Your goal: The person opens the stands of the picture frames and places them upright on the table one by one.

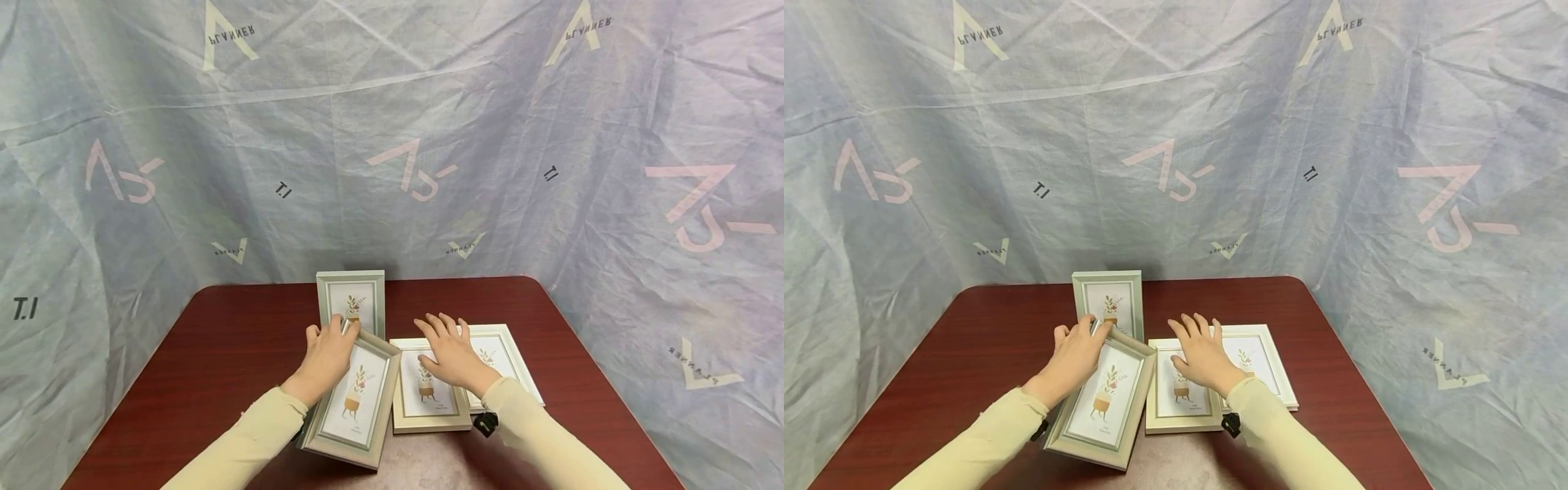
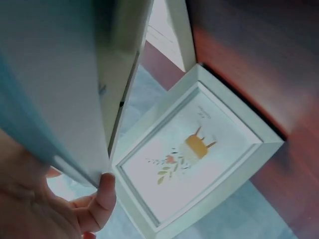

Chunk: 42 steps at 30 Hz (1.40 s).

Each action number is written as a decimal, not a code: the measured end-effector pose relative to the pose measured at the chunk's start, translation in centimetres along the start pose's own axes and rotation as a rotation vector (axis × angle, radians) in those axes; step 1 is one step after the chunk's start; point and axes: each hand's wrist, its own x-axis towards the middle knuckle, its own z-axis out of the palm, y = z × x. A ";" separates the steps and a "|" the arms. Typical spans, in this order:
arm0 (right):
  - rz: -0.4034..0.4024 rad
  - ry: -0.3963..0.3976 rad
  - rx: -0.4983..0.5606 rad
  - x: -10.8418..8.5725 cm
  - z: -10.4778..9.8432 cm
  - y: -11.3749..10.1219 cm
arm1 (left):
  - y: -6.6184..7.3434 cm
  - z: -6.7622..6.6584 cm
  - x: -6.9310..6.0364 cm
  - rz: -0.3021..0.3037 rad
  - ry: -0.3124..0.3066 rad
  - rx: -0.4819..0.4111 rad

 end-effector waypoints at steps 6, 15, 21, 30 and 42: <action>-0.055 0.067 -0.037 -0.2 -0.7 0.0 | 0.3 -1.1 0.4 0.041 0.078 0.007; -0.051 0.113 -0.033 -0.3 -1.5 0.4 | 0.0 -2.4 1.1 0.080 0.152 -0.055; -0.042 0.129 -0.036 -0.3 -1.7 0.8 | -0.2 -3.1 1.5 0.127 0.178 -0.090; -0.042 0.147 -0.029 -0.3 -2.4 1.1 | -0.4 -4.2 2.1 0.171 0.197 -0.081; -0.106 0.229 -0.041 -0.2 -3.4 1.8 | -0.7 -4.8 2.8 0.202 0.258 0.004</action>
